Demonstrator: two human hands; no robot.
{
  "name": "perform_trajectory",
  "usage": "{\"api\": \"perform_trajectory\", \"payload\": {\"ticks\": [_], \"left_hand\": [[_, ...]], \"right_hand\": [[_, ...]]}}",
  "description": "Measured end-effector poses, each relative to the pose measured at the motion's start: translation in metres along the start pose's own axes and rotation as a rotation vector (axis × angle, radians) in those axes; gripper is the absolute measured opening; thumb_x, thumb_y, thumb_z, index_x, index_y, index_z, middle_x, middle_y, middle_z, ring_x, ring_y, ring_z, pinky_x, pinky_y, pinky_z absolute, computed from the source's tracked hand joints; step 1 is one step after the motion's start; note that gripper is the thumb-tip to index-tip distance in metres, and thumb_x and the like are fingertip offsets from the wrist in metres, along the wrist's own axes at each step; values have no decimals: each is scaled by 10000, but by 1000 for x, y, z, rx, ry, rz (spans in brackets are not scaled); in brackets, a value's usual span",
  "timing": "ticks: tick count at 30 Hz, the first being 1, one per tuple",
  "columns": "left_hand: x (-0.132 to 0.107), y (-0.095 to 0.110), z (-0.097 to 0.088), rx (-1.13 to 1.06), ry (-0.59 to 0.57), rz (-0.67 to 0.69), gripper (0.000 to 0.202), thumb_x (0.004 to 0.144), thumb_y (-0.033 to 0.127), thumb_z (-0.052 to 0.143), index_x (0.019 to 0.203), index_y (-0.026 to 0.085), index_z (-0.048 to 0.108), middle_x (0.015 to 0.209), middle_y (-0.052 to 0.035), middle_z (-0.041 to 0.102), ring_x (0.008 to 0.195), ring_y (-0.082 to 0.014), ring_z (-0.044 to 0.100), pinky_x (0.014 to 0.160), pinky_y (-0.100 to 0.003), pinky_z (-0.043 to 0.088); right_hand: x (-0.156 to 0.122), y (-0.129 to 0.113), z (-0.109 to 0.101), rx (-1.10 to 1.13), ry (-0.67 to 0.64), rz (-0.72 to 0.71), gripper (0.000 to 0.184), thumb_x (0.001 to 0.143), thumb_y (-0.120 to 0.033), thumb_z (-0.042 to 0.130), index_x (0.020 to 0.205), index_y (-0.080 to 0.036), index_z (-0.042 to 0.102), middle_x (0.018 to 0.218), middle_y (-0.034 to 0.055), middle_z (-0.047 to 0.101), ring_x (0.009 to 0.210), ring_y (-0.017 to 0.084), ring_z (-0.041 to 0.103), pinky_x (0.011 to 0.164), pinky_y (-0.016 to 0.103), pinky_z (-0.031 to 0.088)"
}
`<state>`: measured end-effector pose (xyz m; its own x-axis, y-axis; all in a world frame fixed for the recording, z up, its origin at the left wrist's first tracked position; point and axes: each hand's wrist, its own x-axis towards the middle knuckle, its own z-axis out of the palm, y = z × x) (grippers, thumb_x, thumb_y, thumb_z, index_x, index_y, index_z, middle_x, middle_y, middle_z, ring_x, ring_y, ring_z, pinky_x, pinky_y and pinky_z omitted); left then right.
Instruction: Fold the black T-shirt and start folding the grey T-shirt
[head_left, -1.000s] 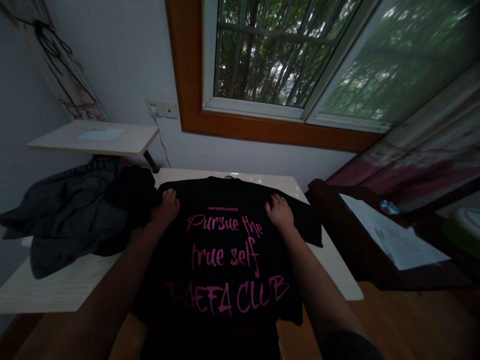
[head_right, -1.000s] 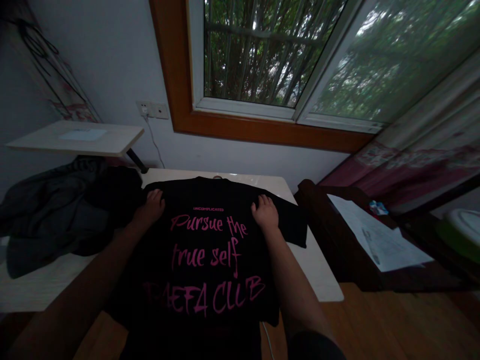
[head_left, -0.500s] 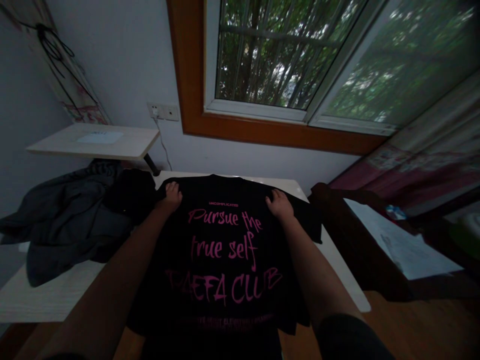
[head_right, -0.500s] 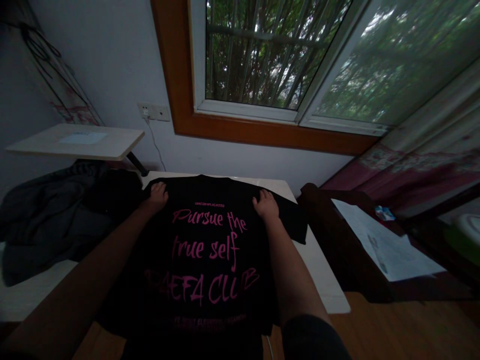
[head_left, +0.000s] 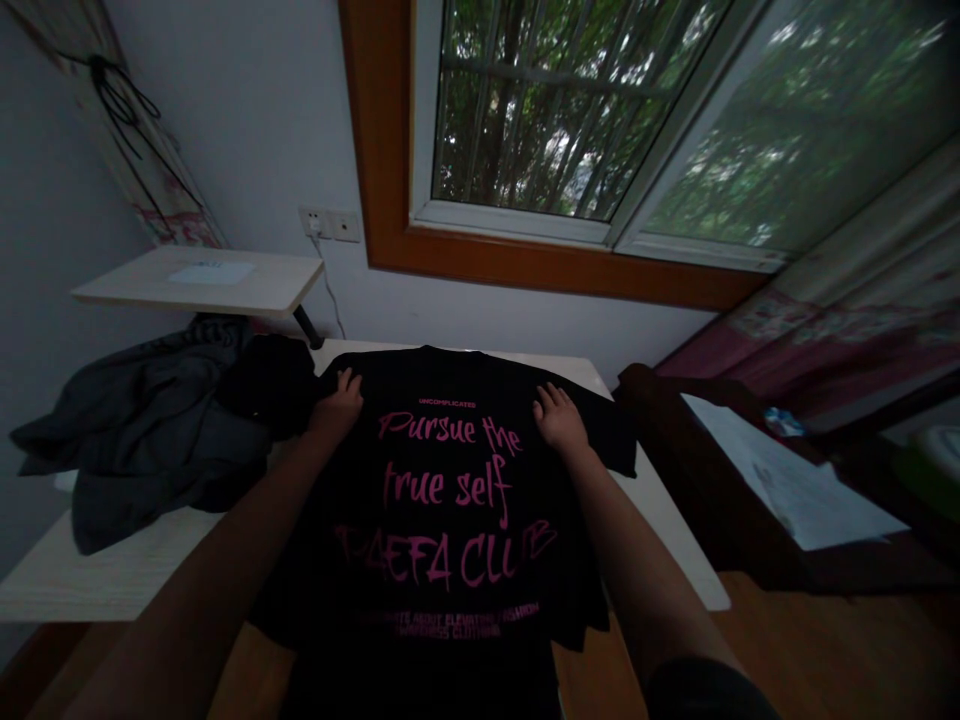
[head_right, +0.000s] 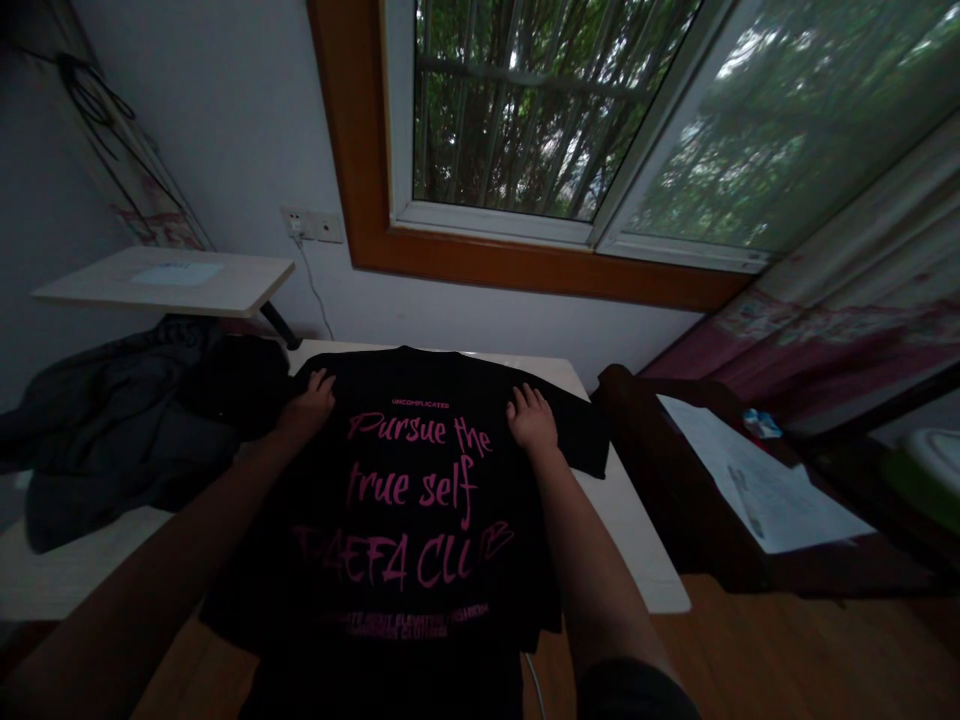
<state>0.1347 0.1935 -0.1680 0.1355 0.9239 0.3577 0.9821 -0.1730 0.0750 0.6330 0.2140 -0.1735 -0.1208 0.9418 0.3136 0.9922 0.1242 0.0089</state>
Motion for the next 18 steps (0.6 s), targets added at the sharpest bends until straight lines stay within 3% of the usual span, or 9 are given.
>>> {"api": "perform_trajectory", "payload": {"ticks": [2, 4, 7, 11, 18], "left_hand": [[-18, 4, -12, 55, -55, -41, 527, 953, 201, 373, 1452, 114, 519, 1562, -235, 444, 1337, -349, 561, 993, -475, 544], [-38, 6, -25, 109, -88, -29, 502, 967, 222, 386, 1434, 136, 551, 1503, -215, 512, 1276, -329, 594, 1025, -460, 518], [-70, 8, -44, 169, -66, -46, 465, 987, 274, 392, 1391, 177, 601, 1365, -194, 601, 1263, -331, 563, 1040, -473, 492], [-107, 10, -61, 160, -29, -29, 459, 984, 309, 411, 1368, 177, 624, 1306, -205, 608, 1223, -352, 554, 1018, -496, 489], [-127, 12, -63, 85, -3, -36, 465, 954, 286, 409, 1336, 156, 641, 1327, -211, 625, 1246, -361, 569, 1046, -542, 458]], "right_hand": [[-15, -3, -9, -28, 30, -23, 531, 1040, -351, 368, 1451, -74, 557, 1535, 192, 502, 1439, 319, 425, 1197, 469, 332], [-31, -6, -19, -42, 56, -29, 513, 1041, -345, 373, 1433, -84, 578, 1500, 200, 530, 1404, 324, 455, 1180, 467, 356], [-59, -10, -34, -40, 91, -12, 478, 1038, -340, 391, 1408, -128, 607, 1430, 179, 580, 1319, 327, 509, 1131, 472, 408], [-98, -15, -52, -45, 108, 42, 439, 1016, -337, 442, 1377, -185, 640, 1361, 167, 610, 1201, 350, 543, 1011, 492, 482], [-126, -24, -64, -47, 110, 72, 408, 990, -324, 461, 1320, -219, 677, 1307, 159, 638, 1108, 351, 566, 925, 494, 497]]}}
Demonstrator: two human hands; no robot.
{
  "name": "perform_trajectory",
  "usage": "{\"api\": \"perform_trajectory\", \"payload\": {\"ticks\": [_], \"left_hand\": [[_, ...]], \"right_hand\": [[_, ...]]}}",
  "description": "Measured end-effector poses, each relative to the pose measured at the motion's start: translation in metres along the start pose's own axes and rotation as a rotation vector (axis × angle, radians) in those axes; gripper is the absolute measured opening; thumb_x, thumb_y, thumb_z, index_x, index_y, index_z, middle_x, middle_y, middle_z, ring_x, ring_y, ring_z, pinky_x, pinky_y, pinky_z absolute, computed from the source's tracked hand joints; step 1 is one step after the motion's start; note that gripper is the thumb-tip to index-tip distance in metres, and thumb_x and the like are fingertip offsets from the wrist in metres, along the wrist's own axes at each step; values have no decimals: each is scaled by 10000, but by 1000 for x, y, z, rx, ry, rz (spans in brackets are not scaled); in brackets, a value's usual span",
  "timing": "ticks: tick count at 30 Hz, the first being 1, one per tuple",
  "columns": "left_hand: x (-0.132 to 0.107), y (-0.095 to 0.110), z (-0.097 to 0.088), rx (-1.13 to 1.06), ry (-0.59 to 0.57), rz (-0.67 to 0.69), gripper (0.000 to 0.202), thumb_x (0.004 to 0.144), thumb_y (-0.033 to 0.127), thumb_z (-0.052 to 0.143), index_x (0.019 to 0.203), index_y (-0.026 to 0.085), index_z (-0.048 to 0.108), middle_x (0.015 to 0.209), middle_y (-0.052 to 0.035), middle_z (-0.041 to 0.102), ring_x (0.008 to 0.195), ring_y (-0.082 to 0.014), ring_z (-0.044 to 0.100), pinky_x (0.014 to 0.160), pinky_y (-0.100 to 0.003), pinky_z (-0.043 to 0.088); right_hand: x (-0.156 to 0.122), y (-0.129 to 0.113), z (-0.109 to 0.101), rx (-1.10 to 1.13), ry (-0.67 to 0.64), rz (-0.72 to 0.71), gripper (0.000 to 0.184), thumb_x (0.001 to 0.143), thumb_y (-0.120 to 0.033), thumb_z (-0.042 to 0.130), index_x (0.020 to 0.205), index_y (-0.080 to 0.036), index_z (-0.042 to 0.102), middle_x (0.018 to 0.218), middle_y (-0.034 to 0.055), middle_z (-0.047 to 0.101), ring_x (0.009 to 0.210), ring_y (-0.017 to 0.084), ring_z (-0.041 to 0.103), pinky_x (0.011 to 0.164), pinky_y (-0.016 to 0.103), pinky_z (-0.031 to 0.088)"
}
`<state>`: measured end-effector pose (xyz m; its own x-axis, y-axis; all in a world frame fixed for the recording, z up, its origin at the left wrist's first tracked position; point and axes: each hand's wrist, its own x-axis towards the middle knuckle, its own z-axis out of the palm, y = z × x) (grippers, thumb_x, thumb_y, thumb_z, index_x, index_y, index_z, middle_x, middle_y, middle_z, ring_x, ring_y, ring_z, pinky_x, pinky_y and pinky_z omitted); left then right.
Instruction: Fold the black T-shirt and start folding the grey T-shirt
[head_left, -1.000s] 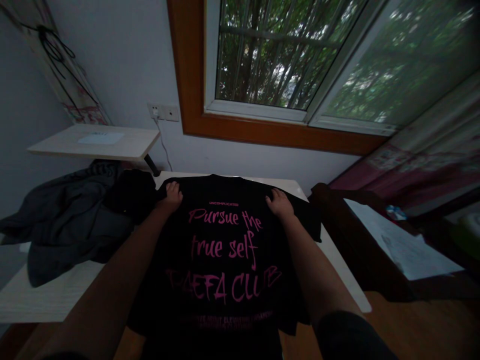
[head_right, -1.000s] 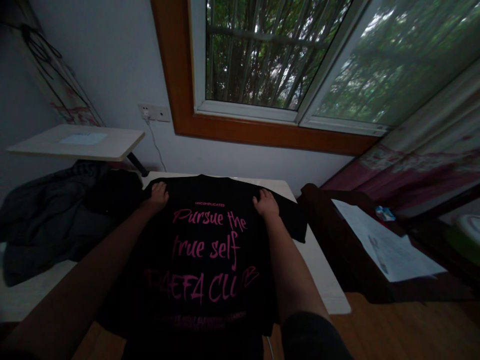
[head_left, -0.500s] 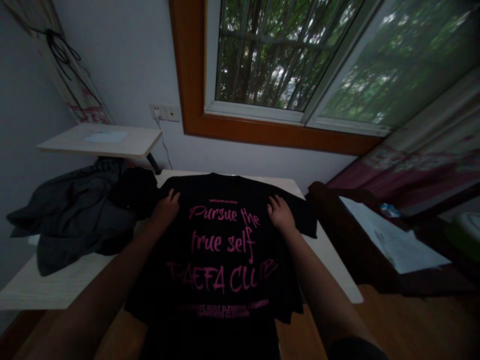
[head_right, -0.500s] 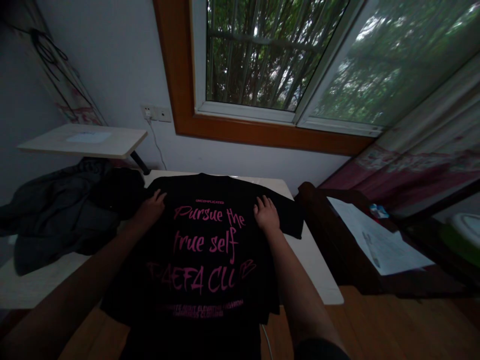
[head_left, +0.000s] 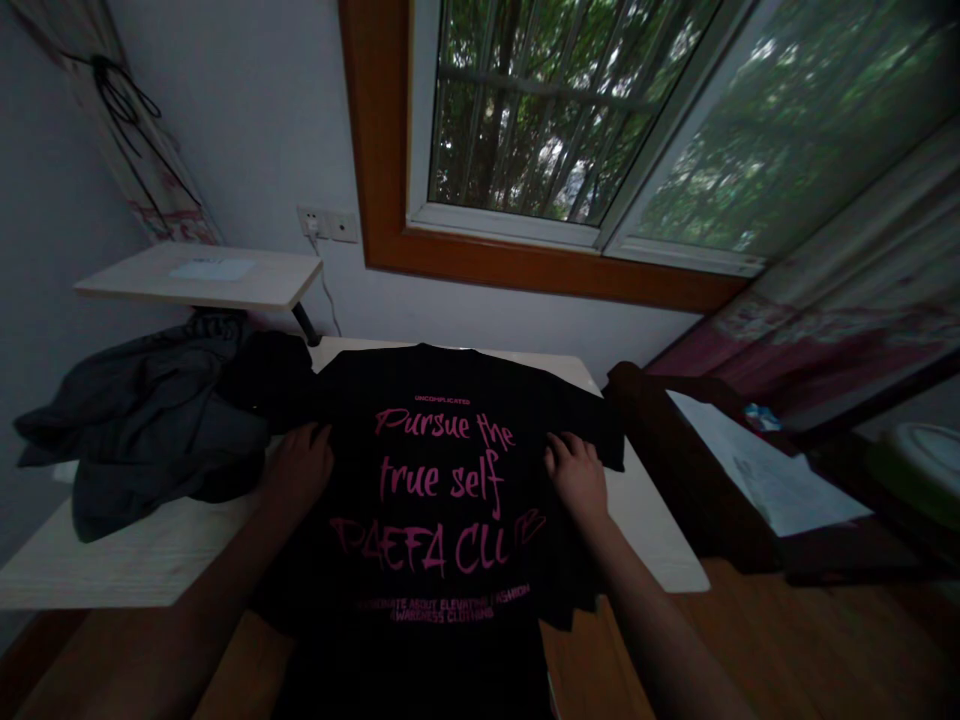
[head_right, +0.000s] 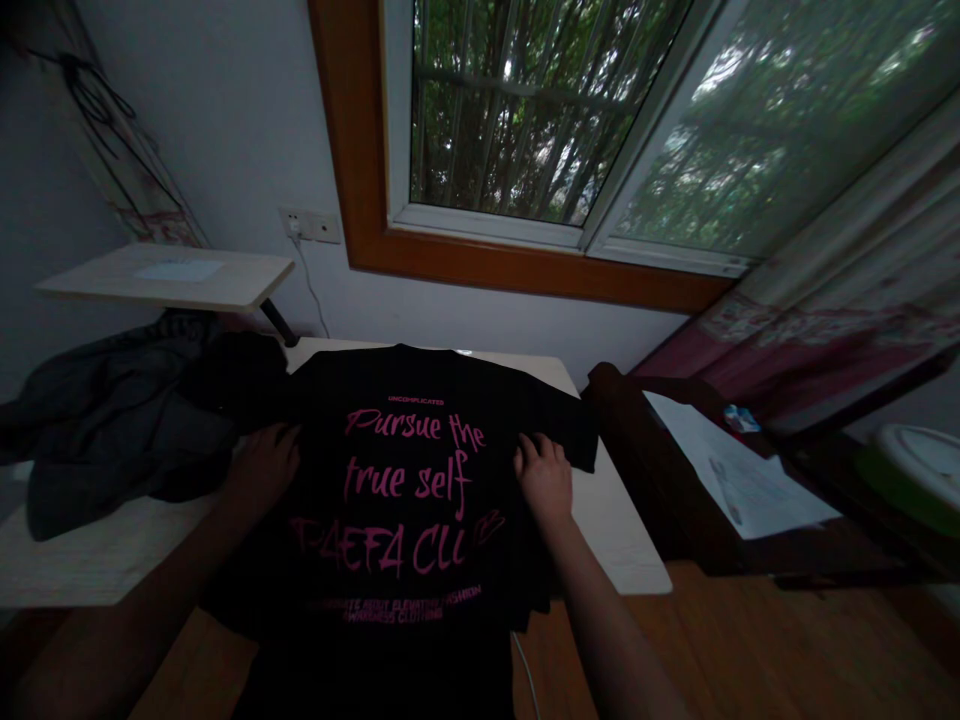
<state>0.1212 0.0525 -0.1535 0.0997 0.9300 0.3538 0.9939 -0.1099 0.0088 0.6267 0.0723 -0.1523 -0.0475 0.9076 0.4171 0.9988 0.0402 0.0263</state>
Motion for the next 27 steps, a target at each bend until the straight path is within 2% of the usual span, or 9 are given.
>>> {"api": "perform_trajectory", "payload": {"ticks": [5, 12, 17, 27], "left_hand": [[10, 1, 1, -36, -15, 16, 465, 949, 261, 382, 1312, 133, 643, 1398, -202, 609, 1321, -348, 534, 1119, -539, 411], [28, 4, 1, -64, -51, 8, 465, 904, 202, 426, 1325, 179, 620, 1408, -167, 616, 1355, -329, 523, 1164, -544, 369], [42, -1, 13, -23, -62, 29, 482, 937, 202, 363, 1353, 110, 588, 1453, -198, 573, 1368, -314, 511, 1194, -528, 328], [74, -15, 35, 26, -84, 32, 501, 956, 209, 353, 1408, 117, 547, 1493, -167, 546, 1379, -292, 491, 1203, -489, 287]], "right_hand": [[7, -4, 5, 10, 28, 19, 407, 982, -300, 442, 1298, -190, 674, 1343, 148, 638, 1163, 344, 570, 965, 484, 485], [18, -2, 19, 35, 35, -2, 447, 963, -267, 431, 1336, -150, 647, 1372, 155, 634, 1225, 348, 564, 1039, 502, 456], [31, -3, 28, 14, 15, -45, 474, 960, -249, 411, 1332, -61, 638, 1374, 211, 624, 1267, 350, 542, 1114, 502, 410], [70, 0, 59, 60, 32, -62, 471, 947, -209, 407, 1304, -18, 648, 1361, 227, 623, 1282, 342, 533, 1114, 490, 418]]}}
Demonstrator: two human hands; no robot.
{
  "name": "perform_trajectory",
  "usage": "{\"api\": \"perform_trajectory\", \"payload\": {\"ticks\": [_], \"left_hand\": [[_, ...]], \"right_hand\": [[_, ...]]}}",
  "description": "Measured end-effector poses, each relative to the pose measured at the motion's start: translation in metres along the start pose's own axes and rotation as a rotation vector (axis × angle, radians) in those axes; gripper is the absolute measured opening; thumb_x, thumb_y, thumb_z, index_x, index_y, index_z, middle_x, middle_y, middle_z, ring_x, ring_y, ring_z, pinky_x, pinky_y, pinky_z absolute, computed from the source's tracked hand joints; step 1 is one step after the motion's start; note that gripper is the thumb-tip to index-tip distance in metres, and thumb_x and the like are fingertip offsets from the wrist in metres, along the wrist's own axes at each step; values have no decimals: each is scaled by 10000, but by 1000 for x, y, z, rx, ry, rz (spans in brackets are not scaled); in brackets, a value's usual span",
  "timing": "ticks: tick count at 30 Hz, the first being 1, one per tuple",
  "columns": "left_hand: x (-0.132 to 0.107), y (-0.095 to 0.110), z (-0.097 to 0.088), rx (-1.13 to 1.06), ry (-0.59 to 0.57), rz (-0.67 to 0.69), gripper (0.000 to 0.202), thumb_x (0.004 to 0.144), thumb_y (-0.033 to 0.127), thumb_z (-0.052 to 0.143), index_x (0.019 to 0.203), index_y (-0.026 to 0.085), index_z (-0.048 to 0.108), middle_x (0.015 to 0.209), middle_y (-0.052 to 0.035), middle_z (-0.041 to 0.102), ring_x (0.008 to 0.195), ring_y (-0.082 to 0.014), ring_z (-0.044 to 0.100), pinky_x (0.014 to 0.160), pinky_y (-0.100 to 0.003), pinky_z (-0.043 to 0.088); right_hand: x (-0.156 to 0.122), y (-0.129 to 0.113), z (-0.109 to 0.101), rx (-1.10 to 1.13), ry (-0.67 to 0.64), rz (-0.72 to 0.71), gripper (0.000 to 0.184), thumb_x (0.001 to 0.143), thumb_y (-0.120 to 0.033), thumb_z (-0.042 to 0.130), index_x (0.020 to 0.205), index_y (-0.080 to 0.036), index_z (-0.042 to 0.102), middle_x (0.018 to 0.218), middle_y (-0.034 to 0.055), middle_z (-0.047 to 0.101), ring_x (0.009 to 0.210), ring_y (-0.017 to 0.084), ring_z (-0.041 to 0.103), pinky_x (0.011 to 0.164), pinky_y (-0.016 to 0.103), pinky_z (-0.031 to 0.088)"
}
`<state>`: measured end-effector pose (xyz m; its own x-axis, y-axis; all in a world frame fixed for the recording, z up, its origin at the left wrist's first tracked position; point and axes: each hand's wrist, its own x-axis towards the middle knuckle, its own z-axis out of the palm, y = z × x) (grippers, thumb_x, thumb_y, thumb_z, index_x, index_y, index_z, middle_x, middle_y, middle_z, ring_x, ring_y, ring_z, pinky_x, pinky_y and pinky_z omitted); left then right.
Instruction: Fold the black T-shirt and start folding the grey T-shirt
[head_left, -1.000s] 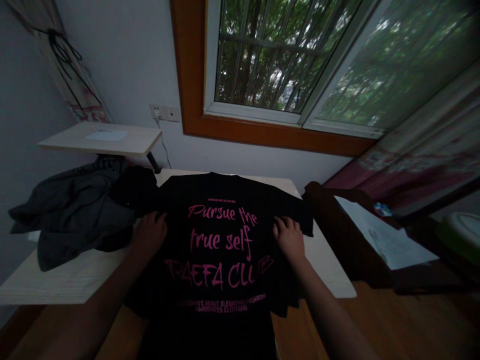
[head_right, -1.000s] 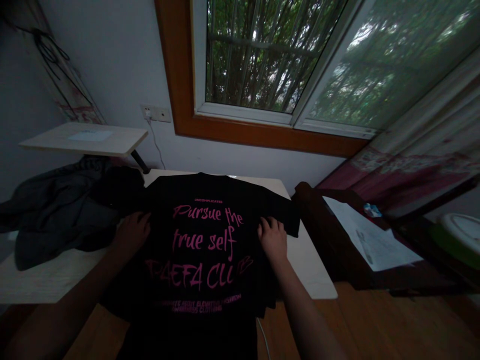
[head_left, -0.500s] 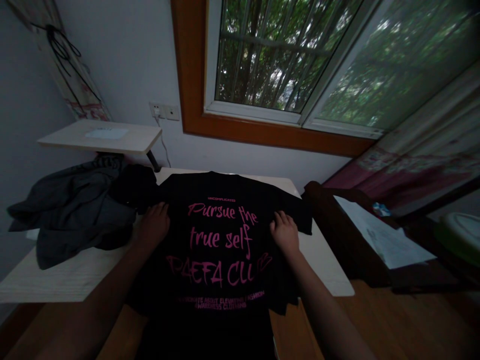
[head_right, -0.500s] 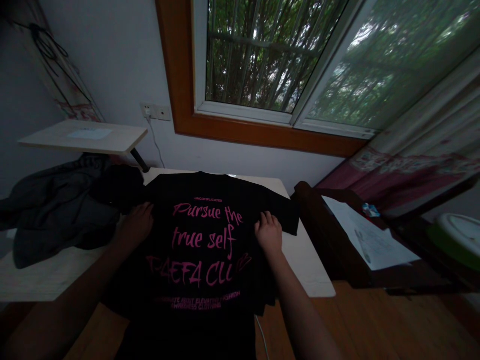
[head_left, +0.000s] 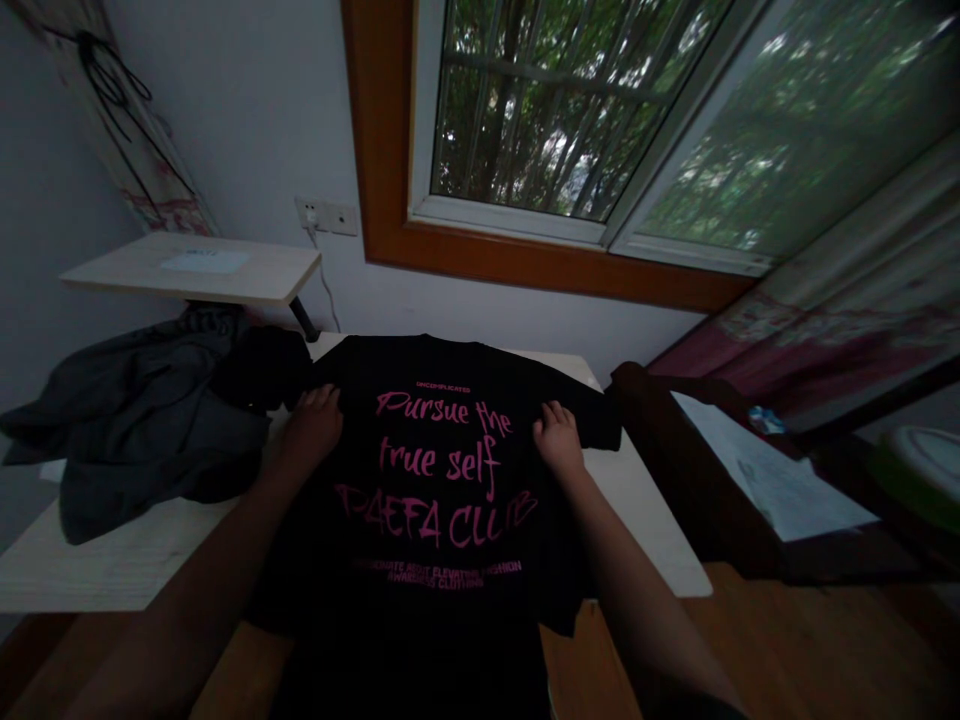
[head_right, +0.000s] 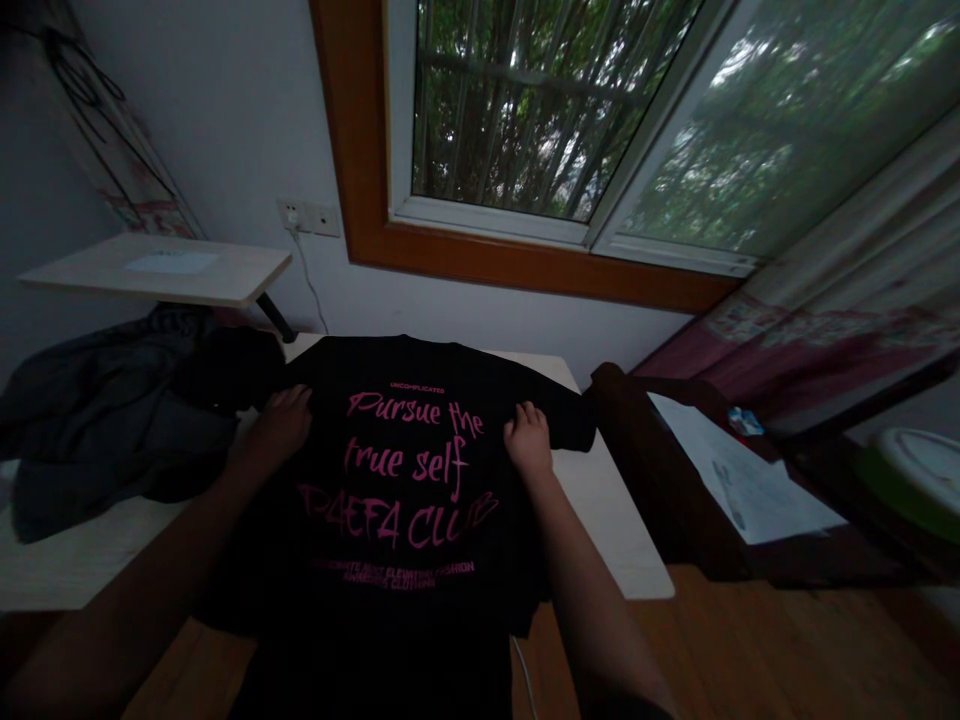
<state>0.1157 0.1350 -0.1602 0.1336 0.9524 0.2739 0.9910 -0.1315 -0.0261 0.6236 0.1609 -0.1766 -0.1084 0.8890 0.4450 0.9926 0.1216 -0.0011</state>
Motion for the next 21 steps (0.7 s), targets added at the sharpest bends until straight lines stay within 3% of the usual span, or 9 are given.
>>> {"api": "perform_trajectory", "payload": {"ticks": [14, 21], "left_hand": [[37, -11, 12, -26, 48, -29, 505, 952, 182, 380, 1397, 24, 560, 1397, -228, 610, 1272, -323, 555, 1113, -467, 350], [41, -10, 11, -18, 76, -54, 493, 942, 175, 415, 1376, 16, 584, 1332, -240, 645, 1202, -334, 594, 1084, -479, 368]], "right_hand": [[75, 3, 32, 14, -129, -43, 490, 976, -219, 372, 1343, -4, 617, 1388, 237, 604, 1297, 335, 517, 1140, 473, 369], [81, 6, 33, 21, -164, -36, 505, 1010, -258, 361, 1404, -26, 574, 1468, 217, 559, 1354, 310, 499, 1154, 448, 361]]}}
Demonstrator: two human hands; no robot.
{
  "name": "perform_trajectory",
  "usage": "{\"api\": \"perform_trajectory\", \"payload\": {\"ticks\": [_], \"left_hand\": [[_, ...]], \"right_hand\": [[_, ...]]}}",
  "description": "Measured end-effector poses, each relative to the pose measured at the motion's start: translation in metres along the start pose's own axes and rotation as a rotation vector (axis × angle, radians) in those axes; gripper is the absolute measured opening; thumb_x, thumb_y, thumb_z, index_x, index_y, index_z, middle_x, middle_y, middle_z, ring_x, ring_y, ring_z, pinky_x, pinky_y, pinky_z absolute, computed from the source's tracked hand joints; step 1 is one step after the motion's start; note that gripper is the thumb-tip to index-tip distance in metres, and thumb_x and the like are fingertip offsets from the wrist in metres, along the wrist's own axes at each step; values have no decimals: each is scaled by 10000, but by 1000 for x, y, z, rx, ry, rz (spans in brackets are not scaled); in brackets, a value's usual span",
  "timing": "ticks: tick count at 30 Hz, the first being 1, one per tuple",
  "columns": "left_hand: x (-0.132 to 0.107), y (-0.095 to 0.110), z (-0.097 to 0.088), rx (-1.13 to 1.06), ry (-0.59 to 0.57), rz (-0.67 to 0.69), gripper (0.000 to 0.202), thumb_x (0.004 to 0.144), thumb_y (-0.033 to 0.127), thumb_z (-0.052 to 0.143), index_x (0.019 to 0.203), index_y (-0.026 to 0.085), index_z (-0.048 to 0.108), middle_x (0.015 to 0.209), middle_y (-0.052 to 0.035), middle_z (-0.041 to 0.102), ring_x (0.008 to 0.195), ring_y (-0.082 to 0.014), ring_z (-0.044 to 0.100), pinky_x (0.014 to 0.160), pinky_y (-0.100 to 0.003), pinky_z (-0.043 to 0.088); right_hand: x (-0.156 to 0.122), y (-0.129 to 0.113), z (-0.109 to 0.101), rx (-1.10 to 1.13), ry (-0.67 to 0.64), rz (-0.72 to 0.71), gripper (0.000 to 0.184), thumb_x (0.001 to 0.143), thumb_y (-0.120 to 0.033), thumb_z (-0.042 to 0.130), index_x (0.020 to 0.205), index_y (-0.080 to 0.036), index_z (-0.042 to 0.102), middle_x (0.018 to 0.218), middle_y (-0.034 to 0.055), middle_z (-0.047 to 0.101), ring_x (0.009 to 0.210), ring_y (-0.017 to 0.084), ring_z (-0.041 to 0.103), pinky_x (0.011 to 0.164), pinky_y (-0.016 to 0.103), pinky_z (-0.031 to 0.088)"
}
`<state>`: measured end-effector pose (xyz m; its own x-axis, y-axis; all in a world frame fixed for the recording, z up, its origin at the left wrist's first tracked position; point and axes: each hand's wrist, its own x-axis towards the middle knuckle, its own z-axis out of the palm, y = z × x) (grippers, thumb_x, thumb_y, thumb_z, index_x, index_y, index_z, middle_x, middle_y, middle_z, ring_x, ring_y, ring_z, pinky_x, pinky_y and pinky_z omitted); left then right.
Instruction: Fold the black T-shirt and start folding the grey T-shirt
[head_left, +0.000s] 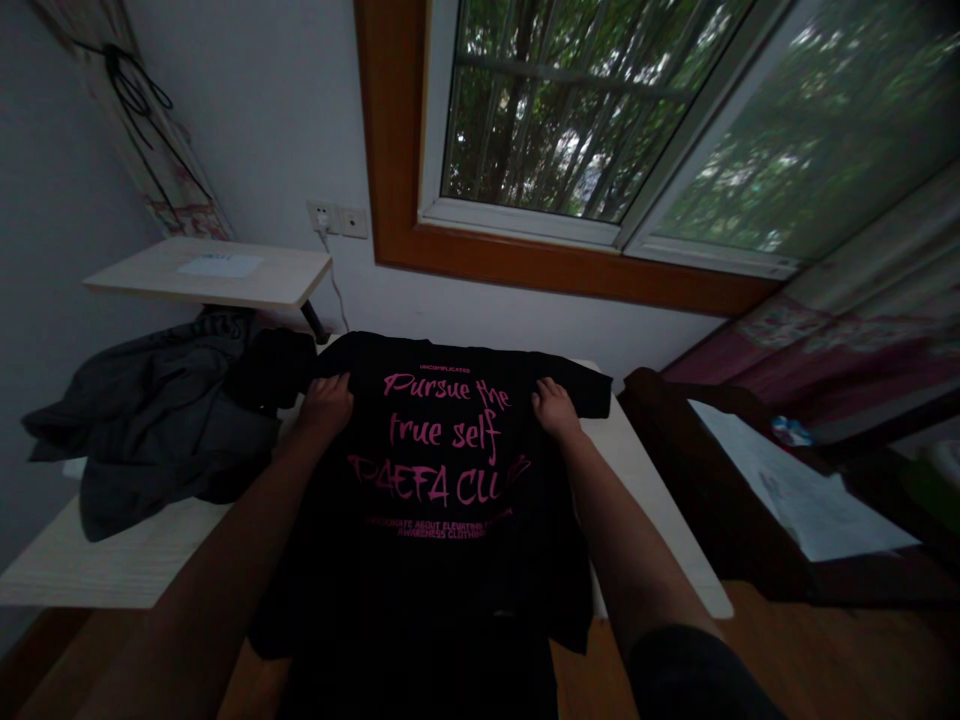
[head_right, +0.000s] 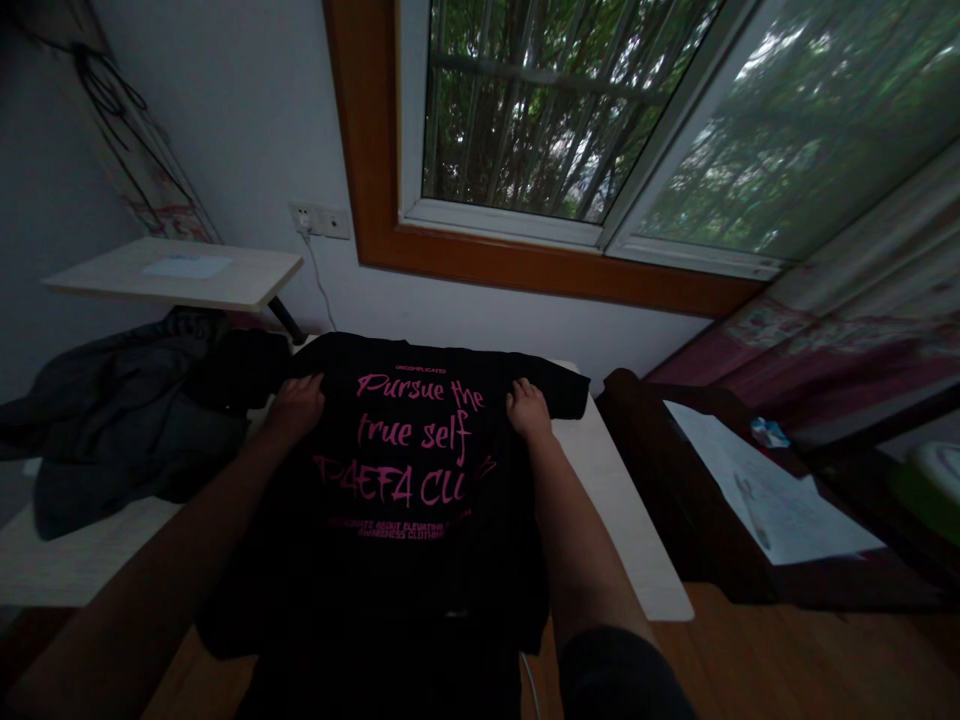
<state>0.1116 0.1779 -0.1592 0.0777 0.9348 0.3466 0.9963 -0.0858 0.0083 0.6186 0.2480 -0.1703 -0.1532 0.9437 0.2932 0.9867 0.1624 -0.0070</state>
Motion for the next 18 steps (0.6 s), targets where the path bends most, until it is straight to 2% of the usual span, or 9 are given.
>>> {"api": "perform_trajectory", "payload": {"ticks": [6, 9, 12, 15, 18], "left_hand": [[-19, 6, -10, 26, 36, -23, 484, 951, 208, 423, 1386, 92, 601, 1341, -209, 629, 1249, -326, 555, 1123, -483, 358], [-41, 7, -17, 46, 55, -78, 463, 965, 266, 436, 1371, 162, 633, 1402, -204, 571, 1290, -347, 519, 1086, -482, 404], [-68, 5, -24, 21, 48, -127, 465, 973, 326, 442, 1381, 213, 634, 1427, -210, 548, 1316, -382, 500, 1066, -542, 415], [-92, 2, -31, -52, 14, -75, 495, 966, 304, 429, 1425, 218, 592, 1471, -178, 547, 1392, -369, 455, 1131, -587, 353], [-104, 0, -35, -100, -27, -41, 517, 959, 280, 405, 1448, 221, 561, 1513, -134, 537, 1458, -345, 403, 1178, -608, 296]], "right_hand": [[-37, -3, -6, 5, 27, 2, 522, 1039, -312, 332, 1460, -85, 539, 1548, 187, 490, 1429, 323, 427, 1148, 506, 371], [-66, -6, -12, -5, 106, -7, 497, 1037, -326, 352, 1425, -123, 588, 1519, 190, 512, 1423, 338, 418, 1150, 530, 366], [-95, -10, -20, -12, 160, 13, 468, 1015, -317, 409, 1414, -165, 601, 1479, 186, 538, 1399, 361, 427, 1127, 568, 380], [-119, -15, -26, -20, 160, 40, 475, 995, -316, 455, 1429, -173, 586, 1486, 186, 531, 1373, 373, 450, 1123, 574, 383], [-130, -19, -30, -18, 132, 33, 492, 981, -308, 473, 1442, -164, 568, 1488, 176, 545, 1371, 373, 462, 1148, 564, 358]]}}
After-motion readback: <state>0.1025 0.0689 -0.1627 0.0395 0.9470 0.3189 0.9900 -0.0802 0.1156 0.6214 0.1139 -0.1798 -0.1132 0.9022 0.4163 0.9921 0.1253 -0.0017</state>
